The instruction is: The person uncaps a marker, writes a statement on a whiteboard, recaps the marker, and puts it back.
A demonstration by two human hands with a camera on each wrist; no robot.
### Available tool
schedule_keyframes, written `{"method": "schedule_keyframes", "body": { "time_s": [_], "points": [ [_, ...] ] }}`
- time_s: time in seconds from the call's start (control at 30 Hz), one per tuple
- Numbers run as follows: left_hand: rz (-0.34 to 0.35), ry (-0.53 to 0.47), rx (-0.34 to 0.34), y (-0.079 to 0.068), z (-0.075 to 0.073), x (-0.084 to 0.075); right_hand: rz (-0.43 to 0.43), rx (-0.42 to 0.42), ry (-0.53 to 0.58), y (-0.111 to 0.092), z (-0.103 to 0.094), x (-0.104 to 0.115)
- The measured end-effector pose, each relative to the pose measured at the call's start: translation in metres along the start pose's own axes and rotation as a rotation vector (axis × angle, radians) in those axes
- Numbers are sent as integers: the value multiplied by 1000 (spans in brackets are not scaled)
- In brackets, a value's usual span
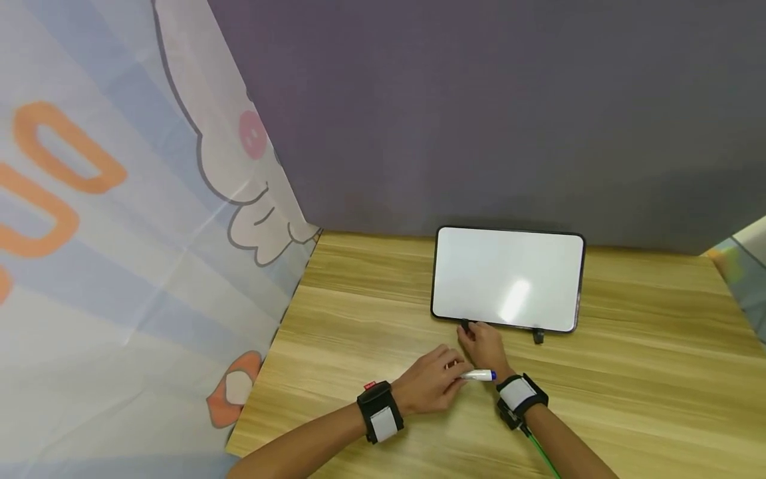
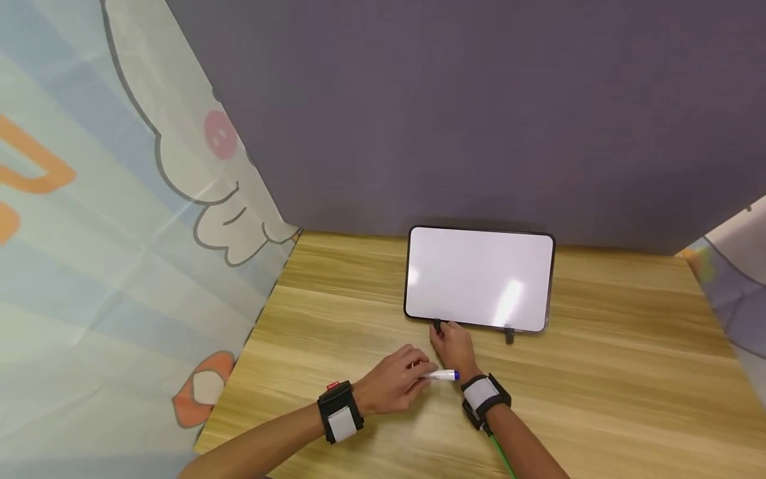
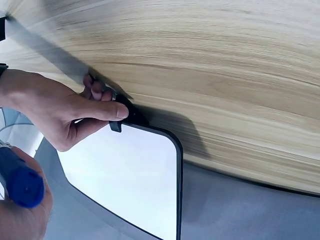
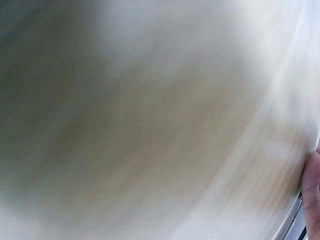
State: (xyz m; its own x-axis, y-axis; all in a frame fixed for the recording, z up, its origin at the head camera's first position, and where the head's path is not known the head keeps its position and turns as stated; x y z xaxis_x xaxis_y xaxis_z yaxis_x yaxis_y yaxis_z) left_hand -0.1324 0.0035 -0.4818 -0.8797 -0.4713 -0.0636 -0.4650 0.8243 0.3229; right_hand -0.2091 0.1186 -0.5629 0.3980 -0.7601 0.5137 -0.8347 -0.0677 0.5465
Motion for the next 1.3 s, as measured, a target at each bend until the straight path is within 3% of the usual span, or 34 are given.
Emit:
{"method": "schedule_keyframes", "body": {
  "time_s": [0.4, 0.6, 0.77, 1.03, 1.3],
  "points": [
    [-21, 23, 2, -10, -2, 8, -15, 5, 4, 3, 4, 12],
    [-30, 2, 6, -10, 1, 11, 50, 77, 49, 3, -7, 5],
    [-33, -10, 4, -8, 2, 14, 103, 145, 101, 12, -31, 0],
    [23, 2, -7, 15, 4, 11, -77, 189, 189, 26, -81, 18],
    [27, -2, -21, 40, 8, 12, -81, 342, 207, 15, -99, 25]
  ]
}}
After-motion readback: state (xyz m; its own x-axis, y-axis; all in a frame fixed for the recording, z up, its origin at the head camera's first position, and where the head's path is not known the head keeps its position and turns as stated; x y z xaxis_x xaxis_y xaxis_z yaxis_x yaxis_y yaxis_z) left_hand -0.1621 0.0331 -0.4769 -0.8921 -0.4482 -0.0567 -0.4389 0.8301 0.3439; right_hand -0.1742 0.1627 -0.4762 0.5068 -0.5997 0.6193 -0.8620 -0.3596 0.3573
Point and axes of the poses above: each hand's wrist, its own y-axis towards the middle knuckle, its own z-axis out of the palm, x = y × z, the point moved 7 cm from there along y, towards the middle knuckle, and after that the axes turned 2 degrees about y, right-handed, at the moved point
